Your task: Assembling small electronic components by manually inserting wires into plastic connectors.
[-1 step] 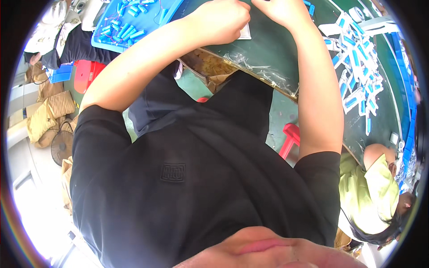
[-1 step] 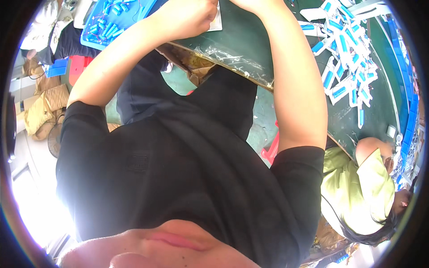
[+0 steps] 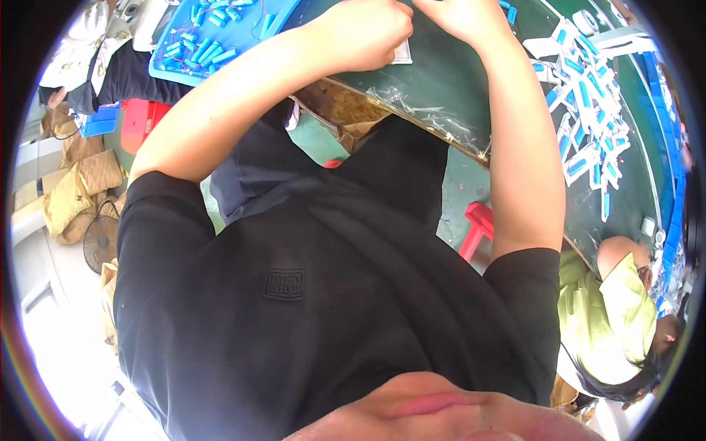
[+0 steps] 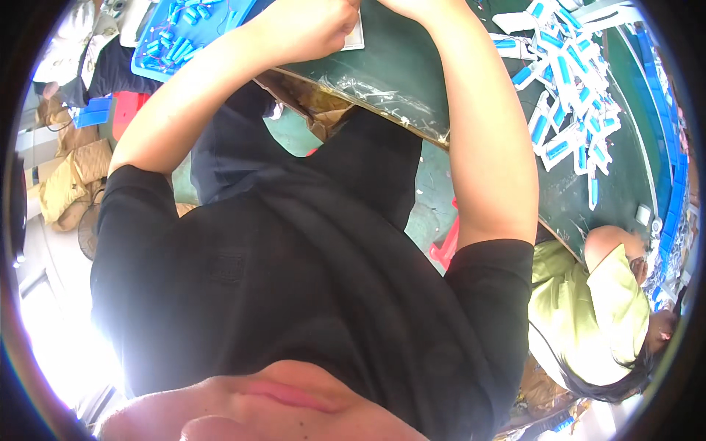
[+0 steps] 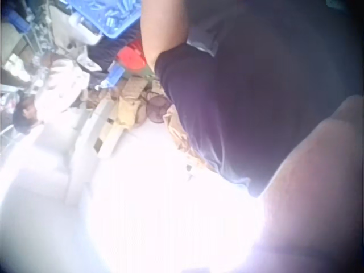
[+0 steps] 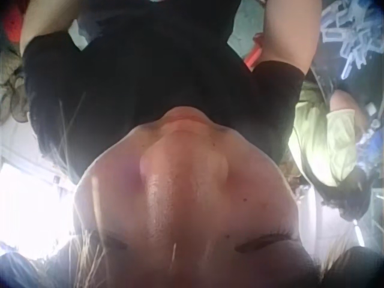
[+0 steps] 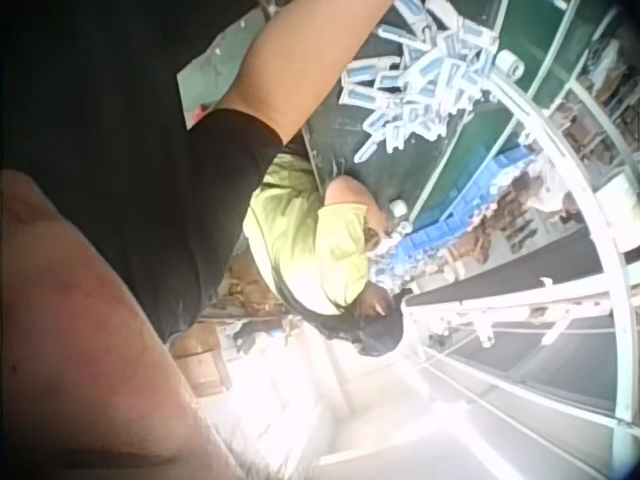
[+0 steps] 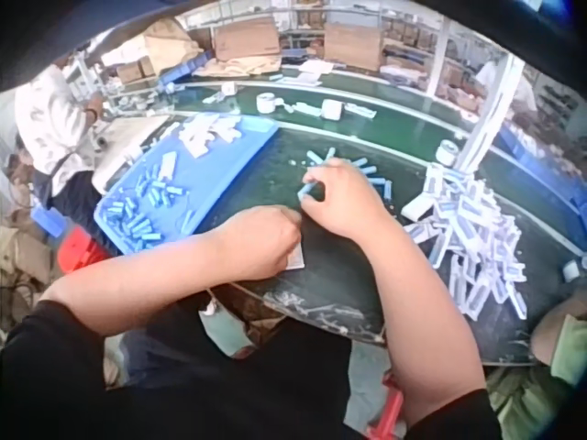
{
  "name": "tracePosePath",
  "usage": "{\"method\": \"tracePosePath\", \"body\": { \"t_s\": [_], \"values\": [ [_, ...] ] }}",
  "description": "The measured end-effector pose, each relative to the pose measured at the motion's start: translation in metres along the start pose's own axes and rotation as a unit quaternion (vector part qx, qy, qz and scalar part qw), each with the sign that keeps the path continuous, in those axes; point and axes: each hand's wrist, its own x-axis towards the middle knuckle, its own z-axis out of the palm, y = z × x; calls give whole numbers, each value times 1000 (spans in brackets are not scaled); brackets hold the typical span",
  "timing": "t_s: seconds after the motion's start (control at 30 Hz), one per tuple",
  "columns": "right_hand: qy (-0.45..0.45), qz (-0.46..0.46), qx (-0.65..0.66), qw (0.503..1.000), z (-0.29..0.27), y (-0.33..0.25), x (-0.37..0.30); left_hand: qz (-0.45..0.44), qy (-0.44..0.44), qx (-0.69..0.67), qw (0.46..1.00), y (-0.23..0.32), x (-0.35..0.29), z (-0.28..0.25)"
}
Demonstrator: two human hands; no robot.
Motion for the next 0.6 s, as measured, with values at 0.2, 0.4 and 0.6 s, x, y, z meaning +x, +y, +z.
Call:
{"method": "tracePosePath", "body": {
  "t_s": [0.2, 0.4, 0.6],
  "values": [
    [19, -23, 13, 999, 6, 7, -1, 59, -86, 29, 994, 6, 5, -21],
    [20, -28, 2, 999, 3, 0, 2, 145, 13, 53, 988, -16, 5, 11],
    [19, 8, -4, 1000, 1, 2, 1, 108, -27, 4, 994, -16, -5, -4]
  ]
}}
